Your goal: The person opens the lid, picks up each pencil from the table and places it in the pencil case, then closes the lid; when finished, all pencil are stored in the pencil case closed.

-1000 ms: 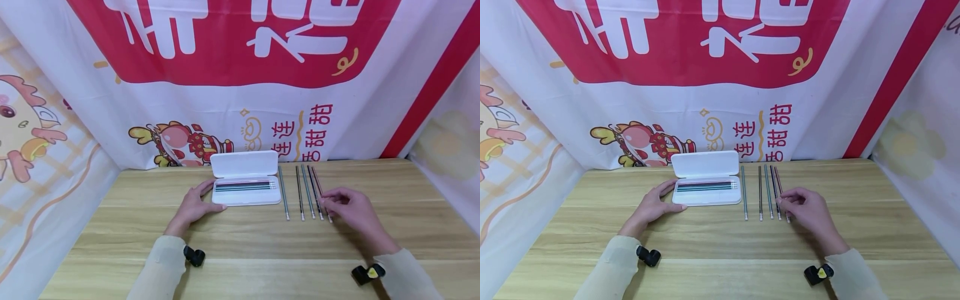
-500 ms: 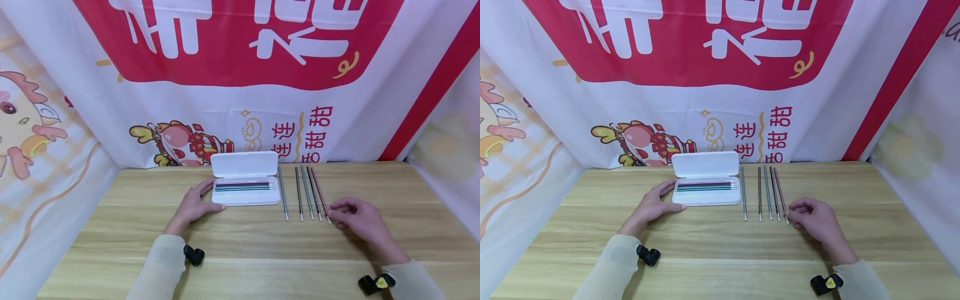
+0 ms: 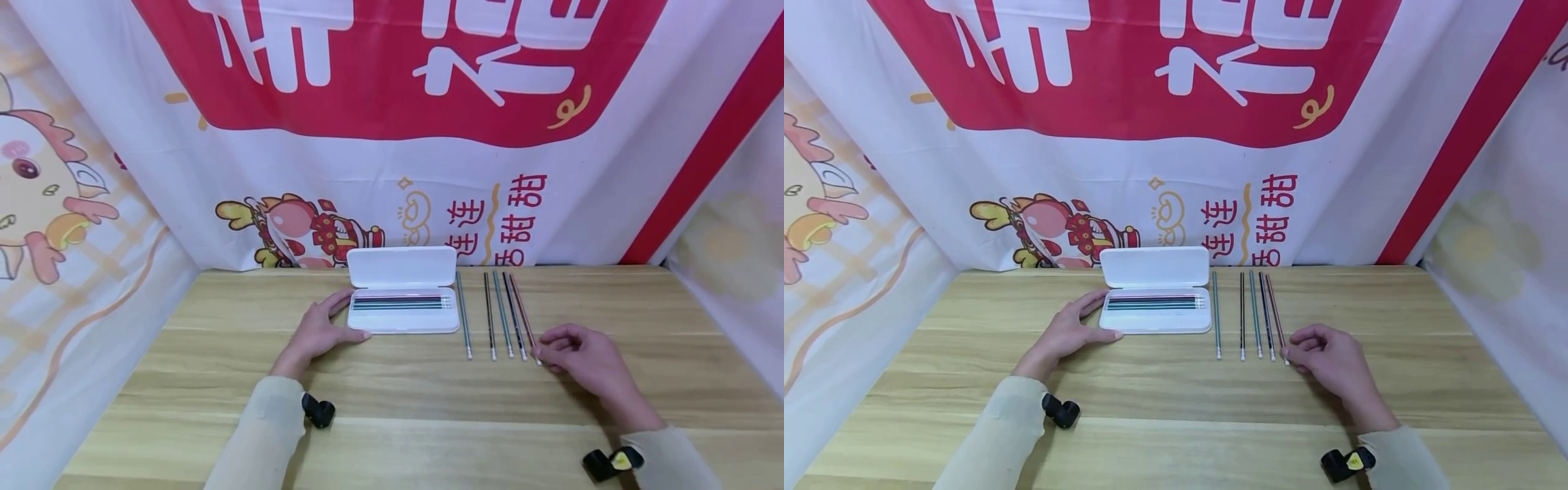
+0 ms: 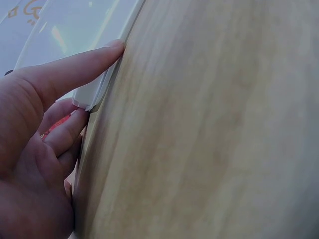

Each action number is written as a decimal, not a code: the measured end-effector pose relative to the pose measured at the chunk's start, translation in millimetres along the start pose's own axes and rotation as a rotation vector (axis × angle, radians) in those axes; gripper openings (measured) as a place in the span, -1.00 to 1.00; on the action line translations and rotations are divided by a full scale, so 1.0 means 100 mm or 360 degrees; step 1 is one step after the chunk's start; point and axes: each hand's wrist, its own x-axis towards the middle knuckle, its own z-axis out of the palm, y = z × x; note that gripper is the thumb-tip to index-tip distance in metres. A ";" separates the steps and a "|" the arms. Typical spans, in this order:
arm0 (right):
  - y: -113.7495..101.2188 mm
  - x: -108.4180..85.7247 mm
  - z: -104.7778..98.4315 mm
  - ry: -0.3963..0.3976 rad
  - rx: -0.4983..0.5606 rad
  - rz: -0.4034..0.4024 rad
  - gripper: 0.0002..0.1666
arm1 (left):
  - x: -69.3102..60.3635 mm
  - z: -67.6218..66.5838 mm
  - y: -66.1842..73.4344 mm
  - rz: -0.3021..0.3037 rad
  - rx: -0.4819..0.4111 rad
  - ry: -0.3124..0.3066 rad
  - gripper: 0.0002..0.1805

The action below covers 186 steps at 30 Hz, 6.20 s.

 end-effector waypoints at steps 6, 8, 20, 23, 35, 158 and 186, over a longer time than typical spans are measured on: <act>-0.05 0.00 -0.02 0.0007 -0.0125 0.0023 -0.45 | 0.00 0.01 0.00 -0.0015 0.0002 0.0015 0.05; -0.06 0.00 -0.03 0.0009 -0.0153 0.0036 -0.46 | 0.01 0.01 0.00 -0.0010 0.0012 0.0020 0.05; -0.03 -0.03 -0.03 0.0001 -0.0250 0.0032 -0.47 | 0.03 0.01 0.02 -0.0001 0.0036 0.0010 0.07; -0.03 -0.03 -0.02 0.0002 -0.0245 0.0038 -0.49 | 0.03 0.01 0.02 -0.0005 0.0040 0.0012 0.07; -0.08 -0.02 0.00 0.0015 -0.0344 -0.0034 -0.61 | 0.03 0.02 -0.03 -0.0003 0.0041 0.0016 0.05; -1.00 0.72 0.47 -0.0028 -0.0289 -0.0344 -0.80 | 0.02 0.02 -0.02 0.0029 0.0006 0.0019 0.06; -1.11 0.87 0.91 0.0083 -0.0161 -0.0334 -0.81 | 0.02 0.02 -0.04 0.0009 0.0014 0.0020 0.05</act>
